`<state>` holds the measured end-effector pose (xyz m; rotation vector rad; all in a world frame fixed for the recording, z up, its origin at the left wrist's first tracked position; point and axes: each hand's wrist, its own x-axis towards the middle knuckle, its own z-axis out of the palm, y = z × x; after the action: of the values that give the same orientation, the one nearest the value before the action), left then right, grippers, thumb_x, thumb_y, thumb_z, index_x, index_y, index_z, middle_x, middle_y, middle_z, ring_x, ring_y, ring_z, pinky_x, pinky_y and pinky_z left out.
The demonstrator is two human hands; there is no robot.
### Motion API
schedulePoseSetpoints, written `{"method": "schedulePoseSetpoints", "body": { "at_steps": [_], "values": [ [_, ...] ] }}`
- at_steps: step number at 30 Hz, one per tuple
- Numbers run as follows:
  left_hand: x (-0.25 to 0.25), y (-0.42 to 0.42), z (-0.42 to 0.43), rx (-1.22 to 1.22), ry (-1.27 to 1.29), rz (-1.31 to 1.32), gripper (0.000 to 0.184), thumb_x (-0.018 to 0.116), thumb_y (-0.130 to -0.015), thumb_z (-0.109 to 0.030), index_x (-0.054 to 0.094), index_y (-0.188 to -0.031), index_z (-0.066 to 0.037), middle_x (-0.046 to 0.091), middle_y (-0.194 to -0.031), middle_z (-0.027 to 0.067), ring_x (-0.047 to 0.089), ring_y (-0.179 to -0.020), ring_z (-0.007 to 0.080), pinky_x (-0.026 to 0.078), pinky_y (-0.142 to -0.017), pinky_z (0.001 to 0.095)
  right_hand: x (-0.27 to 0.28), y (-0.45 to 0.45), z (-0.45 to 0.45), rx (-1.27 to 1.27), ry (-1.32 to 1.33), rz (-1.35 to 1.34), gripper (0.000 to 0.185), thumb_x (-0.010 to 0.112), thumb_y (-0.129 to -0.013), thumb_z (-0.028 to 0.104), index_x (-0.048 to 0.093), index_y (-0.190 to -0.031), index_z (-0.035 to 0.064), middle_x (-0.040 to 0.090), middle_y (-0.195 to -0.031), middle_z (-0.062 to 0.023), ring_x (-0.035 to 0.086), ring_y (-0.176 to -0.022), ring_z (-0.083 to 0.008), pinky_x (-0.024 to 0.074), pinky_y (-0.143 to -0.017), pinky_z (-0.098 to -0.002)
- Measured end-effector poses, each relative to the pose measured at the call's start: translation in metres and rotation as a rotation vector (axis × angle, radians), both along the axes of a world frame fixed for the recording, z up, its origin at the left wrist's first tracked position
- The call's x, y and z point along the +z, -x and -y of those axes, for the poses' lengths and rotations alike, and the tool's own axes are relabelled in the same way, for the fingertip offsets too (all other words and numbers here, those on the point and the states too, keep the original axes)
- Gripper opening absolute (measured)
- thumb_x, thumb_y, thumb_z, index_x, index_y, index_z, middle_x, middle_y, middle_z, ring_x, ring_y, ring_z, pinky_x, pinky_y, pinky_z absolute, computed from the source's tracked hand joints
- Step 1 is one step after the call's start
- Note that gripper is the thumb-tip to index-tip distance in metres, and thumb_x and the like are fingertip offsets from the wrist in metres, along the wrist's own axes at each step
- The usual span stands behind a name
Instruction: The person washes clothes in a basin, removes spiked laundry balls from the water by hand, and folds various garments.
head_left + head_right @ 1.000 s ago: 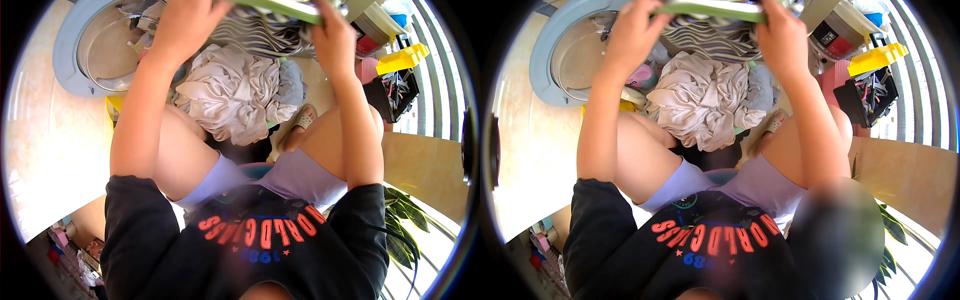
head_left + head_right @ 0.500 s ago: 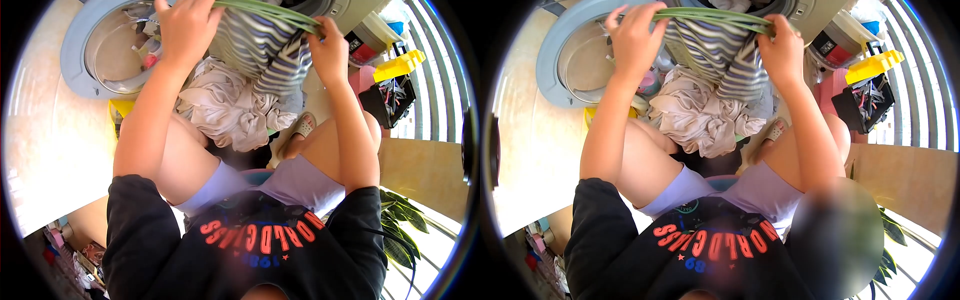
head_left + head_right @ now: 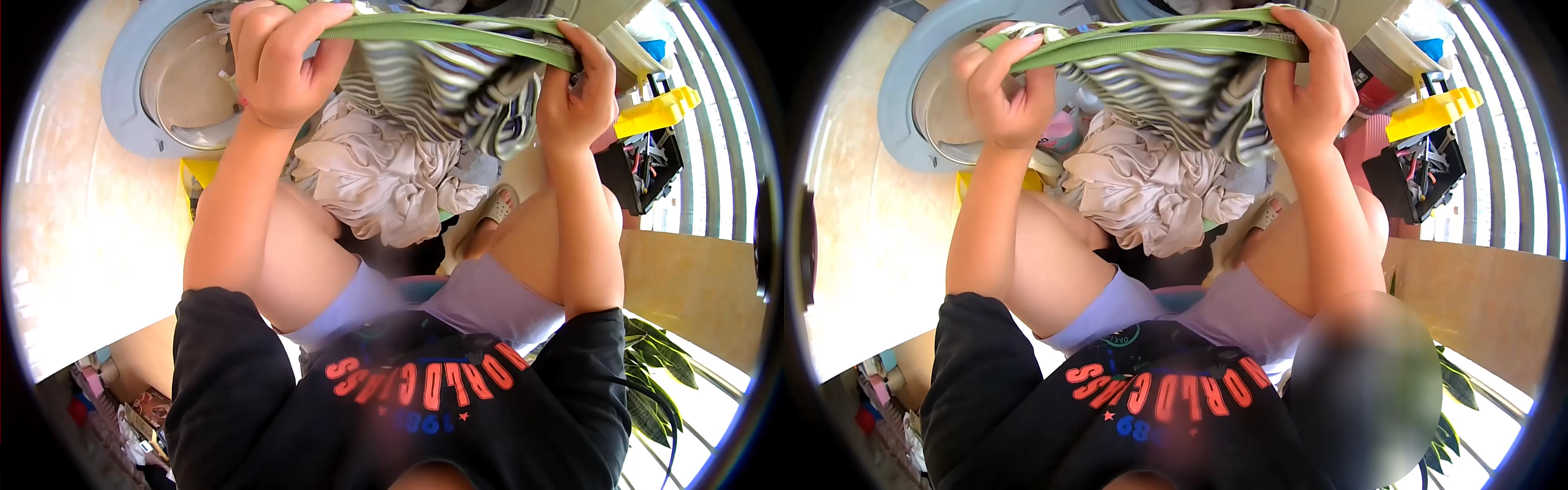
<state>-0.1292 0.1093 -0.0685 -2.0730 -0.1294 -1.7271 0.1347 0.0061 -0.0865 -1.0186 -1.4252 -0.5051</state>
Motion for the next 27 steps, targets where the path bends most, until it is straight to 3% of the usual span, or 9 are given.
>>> {"method": "schedulePoseSetpoints", "body": {
  "at_steps": [5, 13, 17, 18, 19, 21, 22, 24, 27],
  "values": [
    [0.003, -0.008, 0.012, 0.106, -0.018, -0.077, 0.032, 0.076, -0.073, 0.001, 0.067, -0.101, -0.010, 0.056, -0.093, 0.0046, 0.053, -0.082, 0.0193, 0.045, -0.068, 0.0272, 0.000, -0.002, 0.002, -0.184, 0.027, 0.156, 0.027, 0.059, -0.073, -0.012, 0.064, -0.095, 0.0032, 0.064, -0.095, -0.0085, 0.063, -0.082, -0.0213, 0.0507, -0.074, -0.0269],
    [-0.009, -0.026, 0.017, -0.050, 0.156, -0.064, 0.032, 0.072, -0.067, 0.008, 0.072, -0.090, -0.013, 0.047, -0.089, 0.0026, 0.048, -0.079, 0.0179, 0.041, -0.066, 0.0263, 0.003, 0.005, 0.008, -0.276, 0.026, 0.123, 0.024, 0.059, -0.070, -0.010, 0.064, -0.085, 0.0077, 0.052, -0.091, -0.0057, 0.048, -0.092, -0.0234, 0.0397, -0.086, -0.0301],
    [-0.018, -0.046, 0.036, -0.293, 0.472, -0.204, 0.030, 0.068, -0.065, 0.013, 0.070, -0.086, -0.009, 0.050, -0.090, 0.0056, 0.052, -0.076, 0.0187, 0.042, -0.064, 0.0268, -0.011, 0.009, 0.001, 0.288, 0.280, -0.245, 0.024, 0.053, -0.077, -0.013, 0.058, -0.093, 0.0041, 0.052, -0.096, -0.0033, 0.050, -0.087, -0.0117, 0.0413, -0.077, -0.0216],
    [-0.019, -0.048, 0.037, -0.277, 0.443, -0.236, 0.035, 0.070, -0.068, 0.011, 0.067, -0.097, -0.008, 0.052, -0.094, 0.0068, 0.054, -0.080, 0.0186, 0.044, -0.065, 0.0264, -0.016, 0.008, -0.002, 0.292, 0.354, -0.247, 0.021, 0.054, -0.083, -0.012, 0.055, -0.096, 0.0043, 0.055, -0.104, -0.0024, 0.052, -0.087, -0.0079, 0.0425, -0.078, -0.0210],
    [-0.018, -0.050, 0.038, -0.258, 0.411, -0.272, 0.041, 0.071, -0.071, 0.010, 0.063, -0.107, -0.008, 0.053, -0.099, 0.0080, 0.056, -0.084, 0.0186, 0.047, -0.067, 0.0260, -0.005, 0.022, -0.004, 0.368, 0.343, -0.263, 0.014, 0.052, -0.082, -0.010, 0.051, -0.088, 0.0028, 0.053, -0.085, -0.0059, 0.051, -0.073, -0.0168, 0.0406, -0.068, -0.0233],
    [-0.036, -0.071, 0.045, -0.686, 0.691, 0.077, 0.062, 0.072, -0.078, 0.005, 0.043, -0.131, -0.009, 0.053, -0.107, 0.0096, 0.058, -0.093, 0.0188, 0.052, -0.077, 0.0274, 0.008, 0.041, 0.003, 0.599, 0.565, -0.587, 0.017, 0.054, -0.085, -0.007, 0.045, -0.084, 0.0067, 0.045, -0.085, 0.0009, 0.040, -0.072, -0.0059, 0.0348, -0.067, -0.0184],
    [-0.035, -0.068, 0.046, -0.516, 0.713, 0.035, 0.076, 0.073, -0.081, 0.001, 0.025, -0.140, -0.009, 0.051, -0.118, 0.0117, 0.057, -0.103, 0.0192, 0.052, -0.088, 0.0313, -0.009, 0.033, -0.010, 0.736, 0.541, -0.524, 0.008, 0.056, -0.089, -0.001, 0.052, -0.090, 0.0055, 0.052, -0.091, -0.0010, 0.050, -0.078, -0.0096, 0.0407, -0.071, -0.0203],
    [-0.035, -0.098, 0.039, -0.317, 0.724, 0.434, 0.050, 0.069, -0.085, -0.004, 0.044, -0.128, -0.006, 0.060, -0.113, 0.0088, 0.060, -0.098, 0.0201, 0.043, -0.093, 0.0356, -0.025, 0.027, -0.012, 0.995, 0.633, -0.834, 0.015, 0.057, -0.088, -0.004, 0.056, -0.098, 0.0070, 0.058, -0.118, -0.0050, 0.058, -0.097, -0.0115, 0.0474, -0.083, -0.0229],
    [-0.035, -0.074, 0.046, -0.721, 1.210, 0.151, 0.065, 0.072, -0.084, -0.005, 0.035, -0.137, -0.007, 0.055, -0.124, 0.0123, 0.058, -0.106, 0.0179, 0.050, -0.091, 0.0311, -0.023, 0.021, -0.009, 1.242, 0.776, -0.989, 0.014, 0.053, -0.092, 0.001, 0.058, -0.104, 0.0073, 0.058, -0.126, -0.0087, 0.061, -0.103, -0.0159, 0.0518, -0.086, -0.0257]
  ]
}}
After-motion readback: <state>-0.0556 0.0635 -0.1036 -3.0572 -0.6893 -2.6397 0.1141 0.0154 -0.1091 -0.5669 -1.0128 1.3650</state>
